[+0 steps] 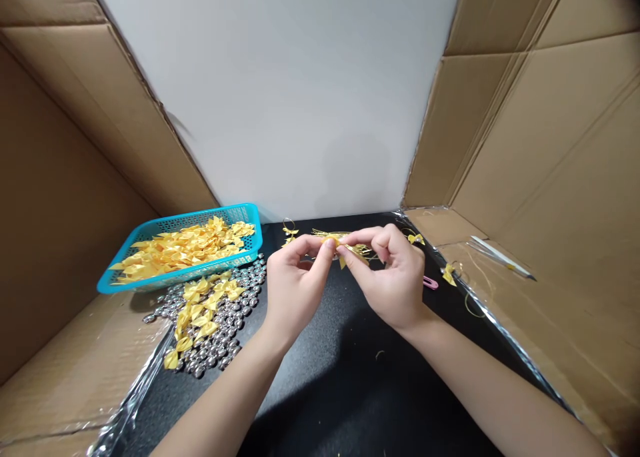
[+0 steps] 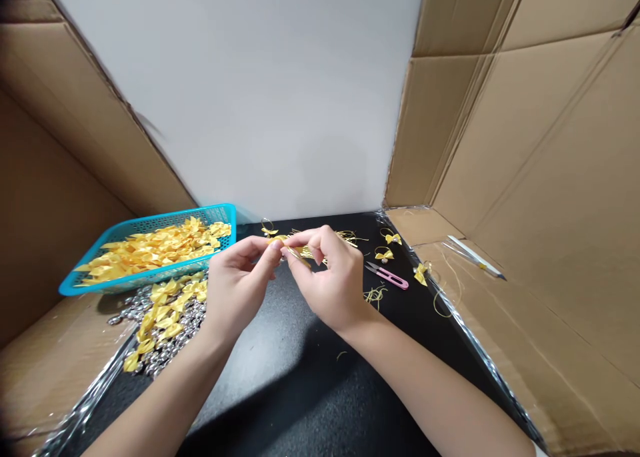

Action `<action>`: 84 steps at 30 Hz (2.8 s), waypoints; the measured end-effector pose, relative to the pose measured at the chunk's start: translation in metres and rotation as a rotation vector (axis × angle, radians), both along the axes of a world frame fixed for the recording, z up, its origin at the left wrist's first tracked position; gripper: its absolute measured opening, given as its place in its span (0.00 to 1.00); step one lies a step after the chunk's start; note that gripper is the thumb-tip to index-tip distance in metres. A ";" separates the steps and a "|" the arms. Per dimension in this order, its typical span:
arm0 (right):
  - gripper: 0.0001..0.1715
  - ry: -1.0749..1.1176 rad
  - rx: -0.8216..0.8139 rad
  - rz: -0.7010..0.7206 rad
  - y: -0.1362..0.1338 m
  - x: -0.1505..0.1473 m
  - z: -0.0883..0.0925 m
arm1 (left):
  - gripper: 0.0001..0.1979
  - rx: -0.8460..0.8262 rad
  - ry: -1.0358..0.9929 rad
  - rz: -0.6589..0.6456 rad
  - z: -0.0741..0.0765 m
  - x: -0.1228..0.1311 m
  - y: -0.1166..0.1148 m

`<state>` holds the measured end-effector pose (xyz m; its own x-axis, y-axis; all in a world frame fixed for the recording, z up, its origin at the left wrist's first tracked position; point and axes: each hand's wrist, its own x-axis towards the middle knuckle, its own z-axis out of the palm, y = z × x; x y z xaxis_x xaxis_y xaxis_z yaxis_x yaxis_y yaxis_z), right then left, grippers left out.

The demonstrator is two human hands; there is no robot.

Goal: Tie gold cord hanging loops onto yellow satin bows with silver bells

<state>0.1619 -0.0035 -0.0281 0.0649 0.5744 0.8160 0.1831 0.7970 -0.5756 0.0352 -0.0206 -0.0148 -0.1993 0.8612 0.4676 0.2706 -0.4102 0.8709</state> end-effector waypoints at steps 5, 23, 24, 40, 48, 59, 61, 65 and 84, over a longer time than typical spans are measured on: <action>0.23 -0.121 0.164 -0.006 -0.001 -0.002 -0.005 | 0.10 -0.028 -0.091 -0.012 0.006 0.000 -0.001; 0.19 0.037 0.056 0.147 0.004 0.011 0.002 | 0.11 -0.130 -0.386 -0.156 0.002 -0.003 0.003; 0.21 0.005 0.064 0.136 0.002 0.010 0.003 | 0.11 -0.136 -0.421 -0.169 0.002 -0.003 0.003; 0.22 -0.103 -0.134 -0.008 -0.008 0.004 0.017 | 0.04 -0.212 -0.465 -0.323 0.002 -0.005 0.005; 0.17 -0.174 -0.147 0.004 -0.003 0.017 0.022 | 0.05 -0.262 -0.318 -0.447 0.002 -0.016 0.012; 0.20 -0.203 -0.214 0.094 0.003 0.023 0.025 | 0.06 -0.282 -0.221 -0.282 0.005 -0.015 0.012; 0.19 -0.226 -0.203 0.072 0.003 0.023 0.026 | 0.06 -0.300 -0.218 -0.282 0.005 -0.016 0.012; 0.15 -0.278 -0.178 0.017 0.001 0.022 0.027 | 0.06 -0.334 -0.186 -0.295 0.005 -0.017 0.011; 0.13 -0.143 -0.253 0.188 0.002 0.035 0.036 | 0.07 -0.409 0.050 -0.195 0.011 -0.015 0.010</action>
<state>0.1967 -0.0017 0.0077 -0.1656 0.7509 0.6393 0.1397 0.6595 -0.7386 0.0199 -0.0105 -0.0033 -0.0010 0.9963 0.0858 0.2682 -0.0824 0.9598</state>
